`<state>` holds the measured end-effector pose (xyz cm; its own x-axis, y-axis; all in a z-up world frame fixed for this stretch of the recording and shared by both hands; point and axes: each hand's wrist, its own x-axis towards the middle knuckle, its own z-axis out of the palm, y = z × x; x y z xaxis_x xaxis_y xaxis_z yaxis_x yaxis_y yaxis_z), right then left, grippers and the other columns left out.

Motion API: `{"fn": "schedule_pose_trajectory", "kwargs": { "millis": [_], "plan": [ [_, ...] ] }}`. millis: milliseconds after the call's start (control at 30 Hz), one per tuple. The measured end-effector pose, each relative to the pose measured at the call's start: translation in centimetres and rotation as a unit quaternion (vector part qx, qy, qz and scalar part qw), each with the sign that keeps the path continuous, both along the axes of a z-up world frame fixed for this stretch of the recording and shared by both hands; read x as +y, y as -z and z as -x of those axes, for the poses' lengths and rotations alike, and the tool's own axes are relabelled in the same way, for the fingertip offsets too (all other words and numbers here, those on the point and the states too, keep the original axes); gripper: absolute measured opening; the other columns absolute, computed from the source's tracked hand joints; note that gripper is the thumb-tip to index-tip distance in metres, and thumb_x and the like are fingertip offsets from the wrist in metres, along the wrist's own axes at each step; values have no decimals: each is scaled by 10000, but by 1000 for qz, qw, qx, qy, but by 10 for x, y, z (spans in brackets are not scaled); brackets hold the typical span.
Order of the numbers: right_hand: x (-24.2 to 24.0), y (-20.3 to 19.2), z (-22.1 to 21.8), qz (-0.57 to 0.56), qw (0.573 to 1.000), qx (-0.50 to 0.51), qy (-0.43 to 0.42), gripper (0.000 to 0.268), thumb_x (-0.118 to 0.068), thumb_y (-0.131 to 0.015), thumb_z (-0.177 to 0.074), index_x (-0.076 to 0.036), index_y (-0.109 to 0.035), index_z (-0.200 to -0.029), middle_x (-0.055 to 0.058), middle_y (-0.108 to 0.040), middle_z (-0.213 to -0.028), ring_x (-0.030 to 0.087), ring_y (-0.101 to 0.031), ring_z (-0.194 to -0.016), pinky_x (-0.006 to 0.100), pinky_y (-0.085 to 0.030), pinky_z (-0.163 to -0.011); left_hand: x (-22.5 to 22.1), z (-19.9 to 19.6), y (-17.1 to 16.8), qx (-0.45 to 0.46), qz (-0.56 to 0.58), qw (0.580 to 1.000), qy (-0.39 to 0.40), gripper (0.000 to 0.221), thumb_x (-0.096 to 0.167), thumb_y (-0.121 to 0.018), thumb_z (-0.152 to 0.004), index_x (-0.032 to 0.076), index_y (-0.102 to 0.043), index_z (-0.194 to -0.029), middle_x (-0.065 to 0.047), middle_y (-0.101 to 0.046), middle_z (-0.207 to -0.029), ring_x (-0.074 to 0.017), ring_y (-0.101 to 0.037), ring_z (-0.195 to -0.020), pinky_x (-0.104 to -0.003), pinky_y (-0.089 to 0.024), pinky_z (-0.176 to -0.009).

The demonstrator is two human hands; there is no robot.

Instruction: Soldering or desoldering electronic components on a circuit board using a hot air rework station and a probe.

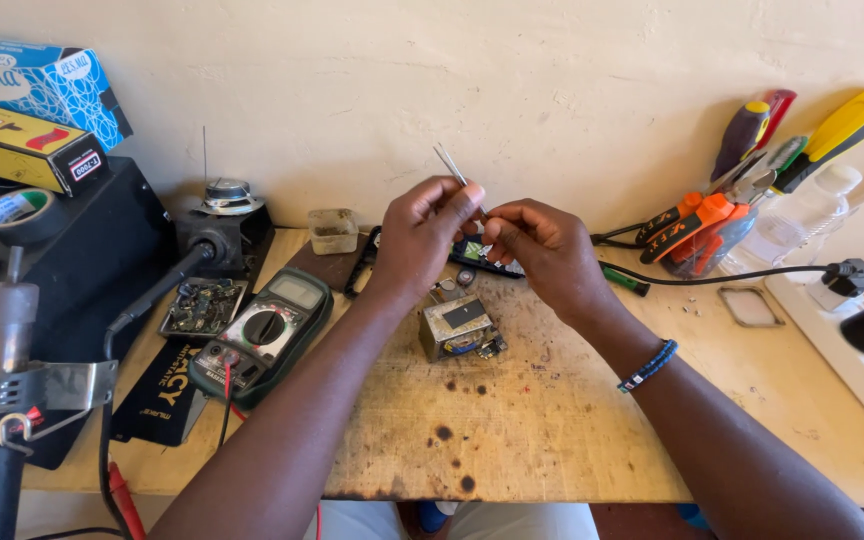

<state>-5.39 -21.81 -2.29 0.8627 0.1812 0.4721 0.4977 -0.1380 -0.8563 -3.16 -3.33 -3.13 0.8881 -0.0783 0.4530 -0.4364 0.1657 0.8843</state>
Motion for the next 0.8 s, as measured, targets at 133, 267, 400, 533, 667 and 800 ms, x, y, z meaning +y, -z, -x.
{"fn": "schedule_pose_trajectory", "kwargs": {
  "millis": [133, 267, 400, 533, 667, 800],
  "plan": [
    [-3, 8, -4, 39, 998, -40, 17, 119, -60, -737, -1054, 25, -778, -1126, 141, -737, -873, 175, -729, -749, 295, -629, -733, 1, 5, -7, -1, -1, 1000, -16, 238, 292, -661, -1091, 70, -746, -1088, -141, -795, -929, -212, -804, -856, -324, -626, -762],
    [-1, 6, -3, 88, 991, -96, 40, 95, -34, -736, -1047, 16, -790, -1107, 152, -738, -870, 207, -748, -719, 338, -633, -712, 2, 7, -6, -17, -57, 998, -30, 211, 276, -657, -1088, 75, -718, -1108, -134, -789, -928, -208, -798, -831, -336, -623, -748],
    [-3, 12, -7, 121, 982, -134, 47, 134, 12, -657, -1078, -1, -790, -1081, 161, -730, -868, 267, -763, -709, 390, -632, -685, 4, 10, -7, -96, -159, 981, -55, 222, 264, -651, -1100, 55, -724, -1111, -169, -764, -900, -260, -793, -789, -385, -621, -698],
    [-2, 13, -6, 126, 980, -149, 50, 140, 57, -667, -1046, -4, -793, -1037, 160, -731, -862, 271, -769, -704, 394, -624, -682, 4, 9, -11, -127, -165, 976, -61, 229, 265, -629, -1113, 57, -720, -1084, -177, -741, -871, -310, -787, -779, -421, -621, -699],
    [1, 12, -6, 123, 980, -151, 46, 144, 68, -667, -1041, -1, -793, -1049, 164, -724, -858, 278, -765, -709, 398, -618, -680, 5, 6, -9, -148, -169, 972, -65, 233, 264, -606, -1122, 63, -718, -1088, -167, -740, -892, -317, -787, -802, -452, -629, -716],
    [1, 10, -4, 126, 980, -148, 43, 146, 94, -674, -1011, 11, -786, -1054, 191, -718, -868, 304, -763, -721, 427, -616, -691, 5, 4, -5, -160, -168, 971, -62, 230, 263, -592, -1126, 69, -712, -1093, -154, -728, -897, -321, -782, -816, -476, -631, -732]
  ]
}}
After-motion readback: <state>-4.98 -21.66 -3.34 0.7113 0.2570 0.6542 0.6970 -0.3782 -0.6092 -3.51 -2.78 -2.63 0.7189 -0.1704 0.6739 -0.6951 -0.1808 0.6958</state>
